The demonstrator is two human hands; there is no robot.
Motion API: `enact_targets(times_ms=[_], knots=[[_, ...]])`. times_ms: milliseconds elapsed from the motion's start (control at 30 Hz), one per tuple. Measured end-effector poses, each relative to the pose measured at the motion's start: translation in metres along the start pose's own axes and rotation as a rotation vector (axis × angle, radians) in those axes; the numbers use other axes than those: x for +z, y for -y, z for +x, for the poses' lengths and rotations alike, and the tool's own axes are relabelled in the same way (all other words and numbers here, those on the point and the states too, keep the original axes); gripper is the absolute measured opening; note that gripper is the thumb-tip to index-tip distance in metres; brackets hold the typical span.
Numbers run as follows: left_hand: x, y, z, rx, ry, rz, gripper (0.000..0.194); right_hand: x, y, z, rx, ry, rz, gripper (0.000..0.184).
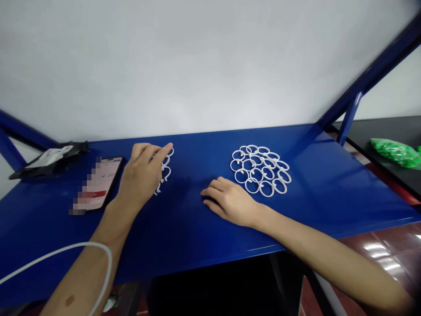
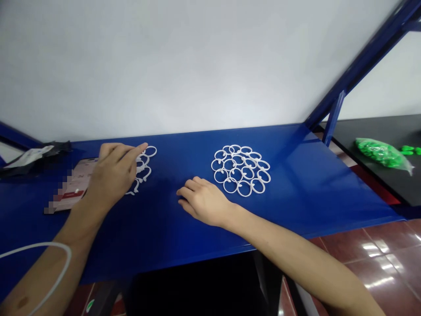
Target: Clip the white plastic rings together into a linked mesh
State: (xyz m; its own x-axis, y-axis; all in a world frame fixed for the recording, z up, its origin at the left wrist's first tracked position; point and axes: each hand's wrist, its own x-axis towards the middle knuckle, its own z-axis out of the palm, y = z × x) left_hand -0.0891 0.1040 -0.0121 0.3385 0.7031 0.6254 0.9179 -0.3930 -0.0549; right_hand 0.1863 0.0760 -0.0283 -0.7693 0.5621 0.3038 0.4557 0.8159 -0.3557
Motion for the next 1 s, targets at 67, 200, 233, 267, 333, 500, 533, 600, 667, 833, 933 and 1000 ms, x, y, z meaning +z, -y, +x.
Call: enact_targets(times_ms=[67,200,233,267,333,500,533,600,667,833,933,1000], knots=[[-0.001,-0.004,0.002,0.012,-0.027,-0.007,0.047,0.000,0.000,-0.001,0.002,0.004,0.000,0.023],[-0.002,-0.013,0.006,0.008,-0.088,-0.103,0.047,0.001,0.000,-0.001,0.014,0.006,0.004,0.022],[-0.002,-0.015,0.006,0.005,-0.094,-0.135,0.046,0.001,0.000,0.000,0.025,0.006,0.003,0.023],[-0.002,-0.017,0.007,0.005,-0.093,-0.163,0.044,0.001,0.001,0.001,0.038,0.007,0.001,0.023],[-0.002,-0.022,0.008,0.002,-0.088,-0.205,0.040,0.002,0.001,0.003,0.061,0.004,0.002,0.025],[-0.004,-0.038,0.009,-0.104,-0.030,-0.389,0.023,0.003,0.004,0.006,0.174,-0.075,0.106,0.034],[-0.005,-0.043,0.008,-0.149,0.009,-0.473,0.020,0.002,0.005,0.006,0.212,-0.104,0.137,0.037],[-0.005,-0.054,0.007,-0.263,0.110,-0.722,0.015,0.002,0.004,0.006,0.277,-0.172,0.197,0.041],[-0.003,-0.066,0.005,-0.386,0.213,-1.042,0.012,0.001,0.003,0.006,0.321,-0.261,0.274,0.039],[0.006,-0.086,-0.001,-0.585,0.276,-1.553,0.016,-0.003,0.000,0.005,0.416,-0.392,0.596,0.017],[0.007,-0.090,-0.002,-0.626,0.279,-1.585,0.017,-0.005,-0.001,0.004,0.414,-0.401,0.691,0.016],[0.004,-0.092,0.000,-0.630,0.271,-1.510,0.019,-0.006,-0.002,0.004,0.374,-0.414,0.639,0.013]])
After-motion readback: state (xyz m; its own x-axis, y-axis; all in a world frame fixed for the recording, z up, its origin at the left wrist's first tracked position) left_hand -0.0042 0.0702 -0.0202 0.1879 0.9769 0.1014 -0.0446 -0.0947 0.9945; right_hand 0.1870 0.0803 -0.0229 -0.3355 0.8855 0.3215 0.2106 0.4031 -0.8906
